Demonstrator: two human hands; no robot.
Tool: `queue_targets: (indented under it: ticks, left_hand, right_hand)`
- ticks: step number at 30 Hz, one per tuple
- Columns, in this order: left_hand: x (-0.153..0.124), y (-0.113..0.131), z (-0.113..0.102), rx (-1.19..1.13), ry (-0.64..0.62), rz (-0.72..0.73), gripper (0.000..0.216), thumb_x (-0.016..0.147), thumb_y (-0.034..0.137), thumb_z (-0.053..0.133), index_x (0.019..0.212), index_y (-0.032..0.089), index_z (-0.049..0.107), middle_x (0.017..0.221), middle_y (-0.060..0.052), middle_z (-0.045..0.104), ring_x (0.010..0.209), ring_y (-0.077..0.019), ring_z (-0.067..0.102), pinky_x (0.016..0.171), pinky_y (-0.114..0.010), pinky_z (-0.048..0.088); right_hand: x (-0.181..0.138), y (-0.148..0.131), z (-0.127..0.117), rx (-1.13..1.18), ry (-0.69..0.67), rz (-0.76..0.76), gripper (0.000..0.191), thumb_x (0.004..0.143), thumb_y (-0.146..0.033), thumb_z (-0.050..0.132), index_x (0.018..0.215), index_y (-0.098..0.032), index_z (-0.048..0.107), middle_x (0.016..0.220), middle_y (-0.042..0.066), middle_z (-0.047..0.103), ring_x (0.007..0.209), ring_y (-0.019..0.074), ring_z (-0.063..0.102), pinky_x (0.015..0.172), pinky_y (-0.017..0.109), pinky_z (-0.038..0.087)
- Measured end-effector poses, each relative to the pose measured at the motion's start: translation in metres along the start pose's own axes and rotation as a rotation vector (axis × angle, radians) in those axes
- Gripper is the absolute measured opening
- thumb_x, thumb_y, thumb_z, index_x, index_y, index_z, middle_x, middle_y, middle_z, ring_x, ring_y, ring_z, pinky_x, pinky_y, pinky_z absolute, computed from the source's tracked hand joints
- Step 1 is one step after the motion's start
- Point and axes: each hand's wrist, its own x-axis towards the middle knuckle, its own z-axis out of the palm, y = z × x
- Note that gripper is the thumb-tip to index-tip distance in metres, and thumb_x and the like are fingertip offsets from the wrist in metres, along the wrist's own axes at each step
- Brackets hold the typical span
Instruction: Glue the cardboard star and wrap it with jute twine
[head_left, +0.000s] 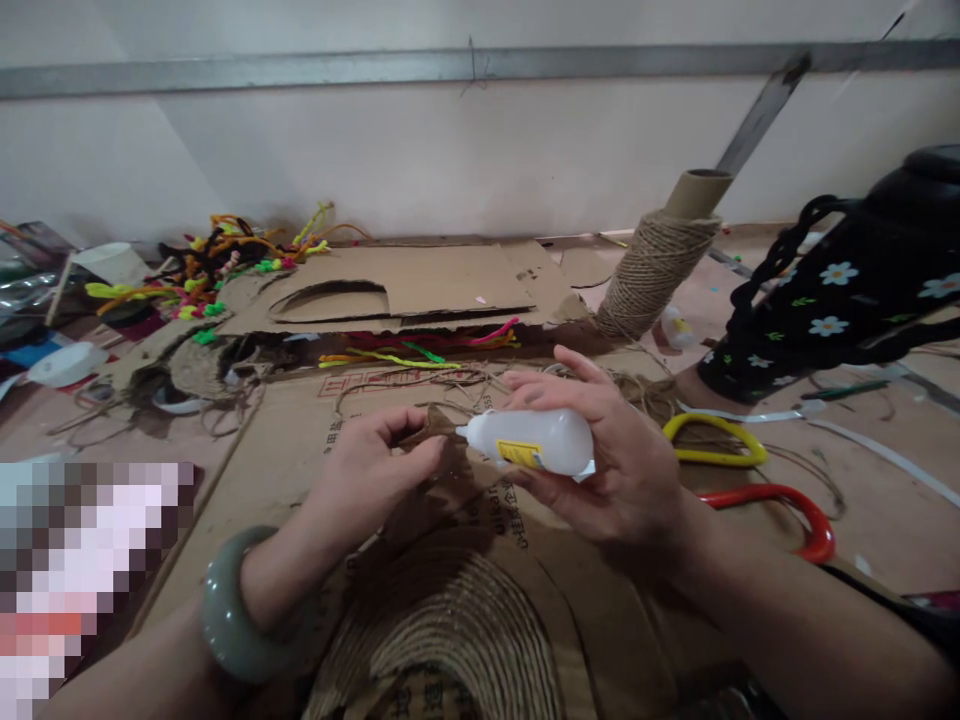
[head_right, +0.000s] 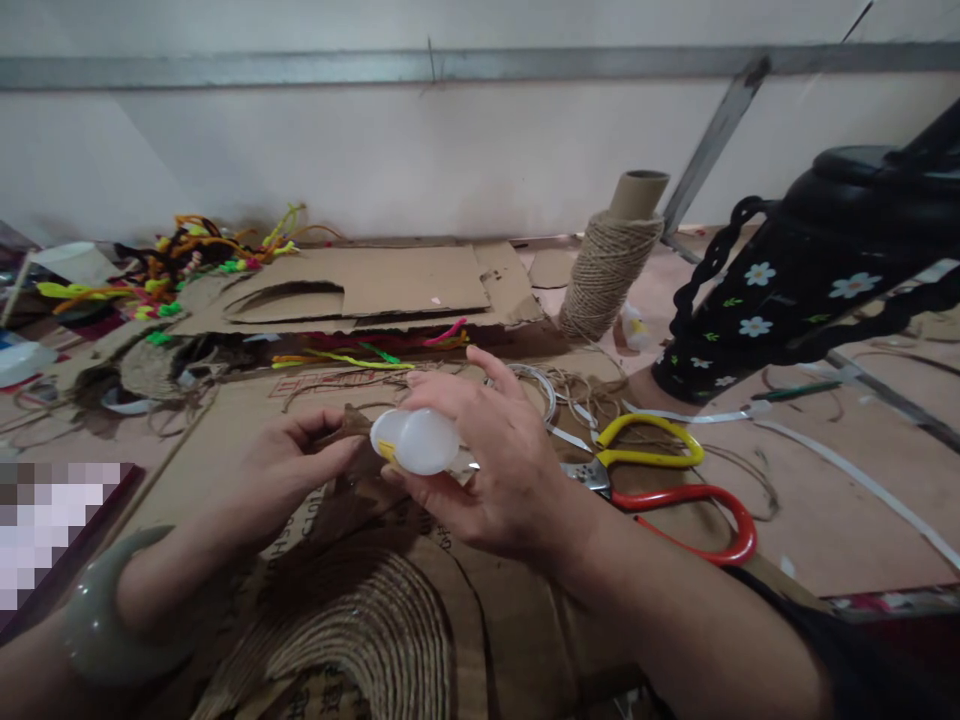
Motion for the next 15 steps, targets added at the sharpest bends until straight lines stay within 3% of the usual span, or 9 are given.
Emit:
queue_targets:
  ticks: [7,15]
  left_hand:
    - [0.0005,0.0,0.0021,-0.047,-0.024,-0.006,0.008,0.065,0.023,0.064,0.063,0.016,0.061,0.056,0.003,0.055,0.05,-0.0093,0.045,0.048,-0.02,0.036]
    - [-0.0008,-0.0029,-0.0018,-0.05,0.003,-0.021,0.013,0.069,0.029,0.064,0.07,0.016,0.063,0.062,0.002,0.059,0.053,-0.0093,0.048,0.05,-0.02,0.037]
  right_hand:
    - [0.0023,-0.004,0.0001,0.002,-0.029,0.035,0.034,0.075,-0.034,0.064,0.103,-0.021,0.05,0.094,0.004,0.071,0.099,0.0214,0.066,0.105,0.045,0.036]
    - [-0.0005,0.0008,-0.0009,0.015,-0.004,0.04,0.04,0.071,-0.028,0.069,0.105,-0.02,0.048,0.096,0.006,0.07,0.101,0.0212,0.065,0.107,0.045,0.033]
